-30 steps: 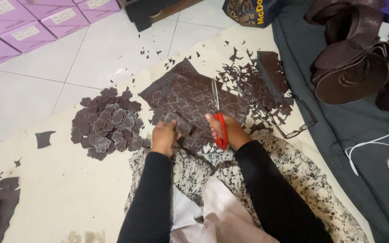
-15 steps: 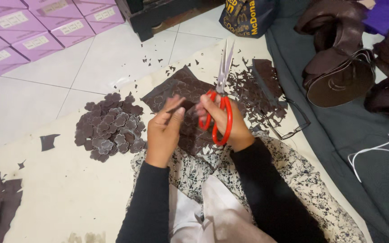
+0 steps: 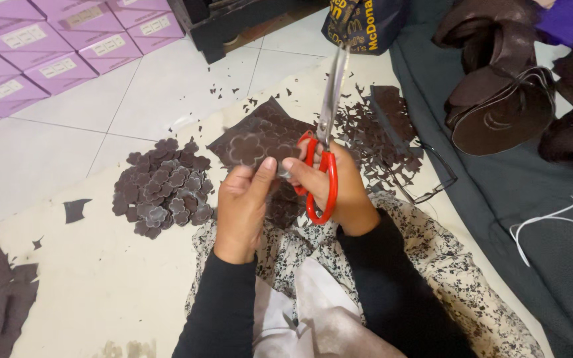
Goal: The person uses red-handled scissors to cut flower-shaped pieces from a dark brown patterned sheet. The cut pieces are placed in a growing pile to the left while the remaining sheet is repositioned for continued cutting.
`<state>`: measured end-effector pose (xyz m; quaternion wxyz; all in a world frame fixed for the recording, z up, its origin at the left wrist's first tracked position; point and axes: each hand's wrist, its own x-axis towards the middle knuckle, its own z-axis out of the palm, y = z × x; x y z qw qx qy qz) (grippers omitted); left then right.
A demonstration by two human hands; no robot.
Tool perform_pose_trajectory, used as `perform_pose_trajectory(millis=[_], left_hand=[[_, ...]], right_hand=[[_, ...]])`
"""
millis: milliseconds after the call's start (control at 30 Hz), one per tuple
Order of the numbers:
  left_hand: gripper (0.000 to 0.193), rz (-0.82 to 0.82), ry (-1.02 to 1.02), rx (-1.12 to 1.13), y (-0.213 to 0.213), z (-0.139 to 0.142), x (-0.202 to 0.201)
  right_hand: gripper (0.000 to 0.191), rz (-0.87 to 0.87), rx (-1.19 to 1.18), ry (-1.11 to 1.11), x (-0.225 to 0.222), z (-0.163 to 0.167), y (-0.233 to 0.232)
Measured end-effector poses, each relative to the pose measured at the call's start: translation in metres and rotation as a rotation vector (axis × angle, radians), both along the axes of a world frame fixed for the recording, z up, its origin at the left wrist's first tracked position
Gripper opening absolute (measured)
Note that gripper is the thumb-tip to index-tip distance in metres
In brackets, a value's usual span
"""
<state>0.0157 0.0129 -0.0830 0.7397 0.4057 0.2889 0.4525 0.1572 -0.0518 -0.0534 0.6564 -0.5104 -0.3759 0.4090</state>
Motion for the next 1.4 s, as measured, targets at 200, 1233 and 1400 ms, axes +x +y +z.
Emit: perform_pose_trajectory(millis=[200,1233,1400], left_hand=[[0.013,0.150,-0.033,-0.008,0.004,0.007,-0.005],[0.013,0.399,-0.017,0.149,-0.003,0.039,-0.003],[0.011,0.400,0.000,0.132,-0.004,0.040,-0.003]], right_hand=[[0.024,0.097,-0.255,-0.260,0.004,0.005,-0.007],[0.042,0.235,-0.087,-0.456,-0.030,-0.014,-0.008],[0.039,0.245,-0.045,-0.405,-0.031,-0.020,-0.007]])
